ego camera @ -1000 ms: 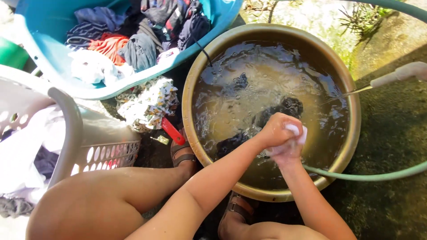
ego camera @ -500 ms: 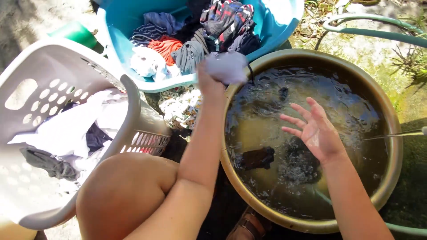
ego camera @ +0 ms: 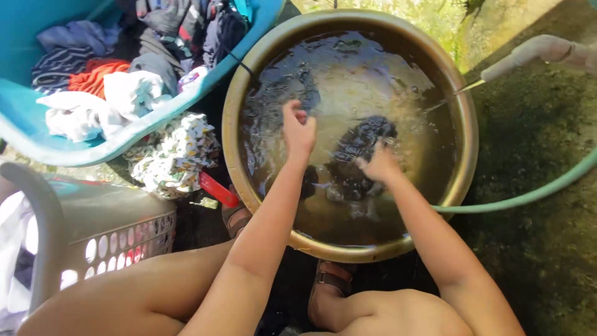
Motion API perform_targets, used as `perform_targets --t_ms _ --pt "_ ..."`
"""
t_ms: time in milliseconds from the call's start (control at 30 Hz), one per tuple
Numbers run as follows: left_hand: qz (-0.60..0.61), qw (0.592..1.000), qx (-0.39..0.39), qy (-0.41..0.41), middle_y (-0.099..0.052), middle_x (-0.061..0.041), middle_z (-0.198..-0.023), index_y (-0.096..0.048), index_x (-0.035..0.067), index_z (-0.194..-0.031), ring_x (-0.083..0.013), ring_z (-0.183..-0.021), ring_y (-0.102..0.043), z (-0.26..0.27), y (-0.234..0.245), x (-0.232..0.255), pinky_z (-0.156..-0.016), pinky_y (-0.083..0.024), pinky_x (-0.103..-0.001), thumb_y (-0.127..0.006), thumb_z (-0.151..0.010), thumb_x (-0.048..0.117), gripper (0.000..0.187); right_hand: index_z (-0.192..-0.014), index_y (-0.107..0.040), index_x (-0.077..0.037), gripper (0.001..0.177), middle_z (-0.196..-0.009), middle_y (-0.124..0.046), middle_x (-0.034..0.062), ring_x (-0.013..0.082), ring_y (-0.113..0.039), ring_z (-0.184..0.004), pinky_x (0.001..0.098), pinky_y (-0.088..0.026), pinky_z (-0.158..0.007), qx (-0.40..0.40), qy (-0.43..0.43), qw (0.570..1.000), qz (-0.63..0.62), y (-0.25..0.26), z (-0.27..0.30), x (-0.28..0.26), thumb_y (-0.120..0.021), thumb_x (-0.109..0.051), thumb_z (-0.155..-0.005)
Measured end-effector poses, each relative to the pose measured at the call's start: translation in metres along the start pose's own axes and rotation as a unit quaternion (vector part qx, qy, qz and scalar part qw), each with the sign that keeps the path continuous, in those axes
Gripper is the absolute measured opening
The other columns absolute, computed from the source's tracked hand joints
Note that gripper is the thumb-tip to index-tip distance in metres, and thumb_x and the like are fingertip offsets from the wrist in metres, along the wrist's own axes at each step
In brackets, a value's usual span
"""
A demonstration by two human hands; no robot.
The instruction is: Washing clothes by hand in a metal basin outdoors using a hose.
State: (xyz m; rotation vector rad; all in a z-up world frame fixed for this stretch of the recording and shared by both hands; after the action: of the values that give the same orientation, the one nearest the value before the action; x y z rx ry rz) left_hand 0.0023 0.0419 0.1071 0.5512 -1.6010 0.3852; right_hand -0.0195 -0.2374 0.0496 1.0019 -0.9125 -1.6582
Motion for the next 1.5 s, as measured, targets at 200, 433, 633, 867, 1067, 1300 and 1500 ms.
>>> perform_targets --t_ms 200,433,633,867,1067,1300,1500 --pt "-0.297 0.891 -0.33 0.093 -0.067 -0.022 -0.117 -0.058 0.009 -0.13 -0.0375 -0.109 -0.063 0.075 -0.056 -0.074 -0.09 -0.05 -0.045 -0.083 -0.072 0.025 0.065 -0.128 -0.069 -0.002 0.063 -0.122 -0.071 0.0244 0.0359 -0.069 -0.108 0.0397 -0.058 -0.101 -0.19 0.164 0.966 -0.055 -0.061 -0.011 0.027 -0.056 -0.051 -0.091" --pt "-0.472 0.721 -0.507 -0.029 -0.072 -0.022 -0.113 -0.056 0.003 -0.129 -0.0352 -0.104 -0.072 0.121 -0.082 -0.258 -0.088 -0.058 -0.044 -0.075 -0.083 0.025 0.054 -0.135 -0.053 0.012 0.096 -0.131 -0.054 0.0375 0.0523 -0.058 -0.116 0.0564 -0.048 -0.094 -0.073 0.199 0.973 -0.091 -0.115 -0.018 0.09 -0.091 -0.056 -0.078" --pt "-0.074 0.921 -0.377 0.061 -0.077 -0.006 -0.102 -0.076 0.013 -0.1 -0.0191 -0.092 -0.071 0.064 -0.039 -0.09 -0.083 -0.057 -0.036 -0.079 -0.078 0.026 0.026 -0.12 -0.071 -0.003 0.05 -0.122 -0.075 0.0174 0.0309 -0.07 -0.114 0.0462 -0.06 -0.099 -0.08 0.066 0.906 -0.41 -0.045 0.004 0.071 -0.076 -0.034 -0.081" --pt "0.123 0.885 -0.19 0.406 -0.069 -0.001 -0.11 -0.063 0.017 -0.112 -0.0173 -0.099 -0.065 0.069 -0.052 -0.159 -0.085 -0.056 -0.04 -0.071 -0.095 0.038 0.028 -0.123 -0.058 -0.01 0.044 -0.115 -0.07 0.015 0.0249 -0.065 -0.104 0.0424 -0.052 -0.088 0.06 -0.12 0.865 -0.483 -0.014 0.054 -0.039 -0.065 -0.043 -0.095" --pt "0.304 0.754 -0.338 0.474 -0.071 -0.012 -0.1 -0.065 0.009 -0.105 -0.0291 -0.084 -0.068 0.108 -0.102 -0.176 -0.069 -0.06 -0.046 -0.058 -0.103 0.033 0.026 -0.098 -0.071 -0.003 0.043 -0.089 -0.072 0.0216 0.0373 -0.071 -0.084 0.0476 -0.055 -0.074 0.193 0.093 0.937 -0.278 0.065 0.108 -0.11 -0.061 -0.044 -0.104" --pt "0.249 0.794 -0.282 0.477 -0.064 -0.006 -0.086 -0.061 0.011 -0.106 -0.0221 -0.075 -0.063 0.053 -0.031 -0.081 -0.06 -0.052 -0.044 -0.061 -0.098 0.029 0.02 -0.112 -0.076 -0.005 0.076 -0.108 -0.066 0.0325 0.0581 -0.065 -0.071 0.0862 -0.048 -0.048 0.198 0.255 0.94 0.109 0.107 0.036 -0.085 -0.09 -0.047 -0.05" --pt "0.334 0.793 -0.255 0.441 -0.068 -0.003 -0.085 -0.063 0.013 -0.113 -0.0176 -0.079 -0.067 0.03 -0.005 -0.048 -0.069 -0.059 -0.041 -0.061 -0.092 0.018 0.022 -0.095 -0.078 -0.004 0.039 -0.088 -0.076 0.0146 0.0285 -0.072 -0.081 0.0415 -0.058 -0.075 -0.038 0.287 0.956 -0.044 0.09 0.035 -0.156 -0.086 -0.039 -0.078"
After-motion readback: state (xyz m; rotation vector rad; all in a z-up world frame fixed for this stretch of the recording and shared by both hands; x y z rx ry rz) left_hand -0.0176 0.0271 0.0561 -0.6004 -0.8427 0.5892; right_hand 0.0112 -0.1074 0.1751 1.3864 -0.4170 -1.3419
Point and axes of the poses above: each hand's wrist, its own z-axis away from the middle knuckle, its own y-axis out of the back of the hand, x = y × z, the point moved 3 cm from there along -z, towards the middle knuckle
